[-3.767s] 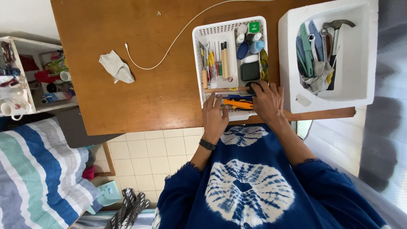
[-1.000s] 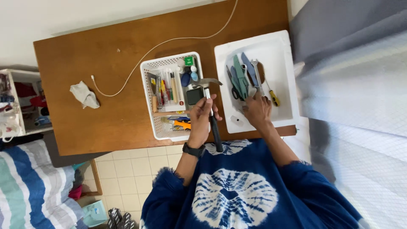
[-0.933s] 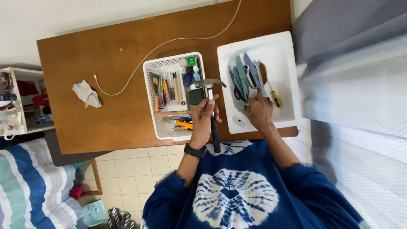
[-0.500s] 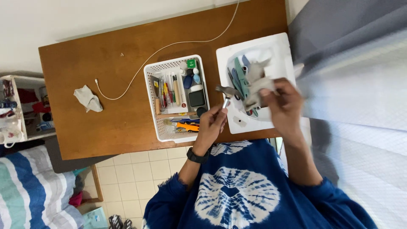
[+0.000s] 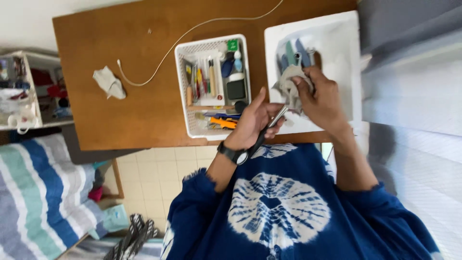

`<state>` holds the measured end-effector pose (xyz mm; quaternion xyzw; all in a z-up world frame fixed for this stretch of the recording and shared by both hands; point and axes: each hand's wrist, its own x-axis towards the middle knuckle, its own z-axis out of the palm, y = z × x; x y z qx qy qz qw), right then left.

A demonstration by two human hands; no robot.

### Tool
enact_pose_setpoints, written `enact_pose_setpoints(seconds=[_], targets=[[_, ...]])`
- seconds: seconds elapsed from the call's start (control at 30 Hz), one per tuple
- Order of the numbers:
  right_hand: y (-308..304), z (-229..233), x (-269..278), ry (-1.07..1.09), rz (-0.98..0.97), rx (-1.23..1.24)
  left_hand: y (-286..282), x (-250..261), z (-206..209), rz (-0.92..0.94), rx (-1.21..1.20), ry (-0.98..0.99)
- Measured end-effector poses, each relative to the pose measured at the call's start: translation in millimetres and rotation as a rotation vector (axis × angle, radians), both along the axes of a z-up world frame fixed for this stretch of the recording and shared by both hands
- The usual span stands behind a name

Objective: The person wipes several tools with a cloth, including a paintbrush, a mallet, and a hammer, then places them back into a white basket on a wooden table.

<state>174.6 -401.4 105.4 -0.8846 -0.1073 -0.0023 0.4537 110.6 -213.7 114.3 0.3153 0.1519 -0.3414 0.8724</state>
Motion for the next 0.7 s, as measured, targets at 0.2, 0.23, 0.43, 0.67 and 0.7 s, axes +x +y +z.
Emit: enact_pose_setpoints(seconds=[0.2,0.23,0.43,0.67,0.7], targets=[[-3.7,29.5,6.9,-0.030,0.011,0.008,-2.9,9.0,-48.3,-0.013,-0.217,0.034],[-0.6,34.4,6.7,-0.025,0.010,0.009,-2.2,10.9,-31.8,-0.013,-0.217,0.039],[3.8,38.4,20.0,0.018,0.189,-0.035,-3.9,18.3,8.1,-0.023,-0.185,0.135],[8.0,36.2,15.0,-0.001,0.063,0.090,-3.3,15.9,5.1,0.018,-0.175,0.151],[9.2,36.7,15.3,0.019,0.036,0.149,-3.6,16.1,5.0,0.024,-0.167,0.138]])
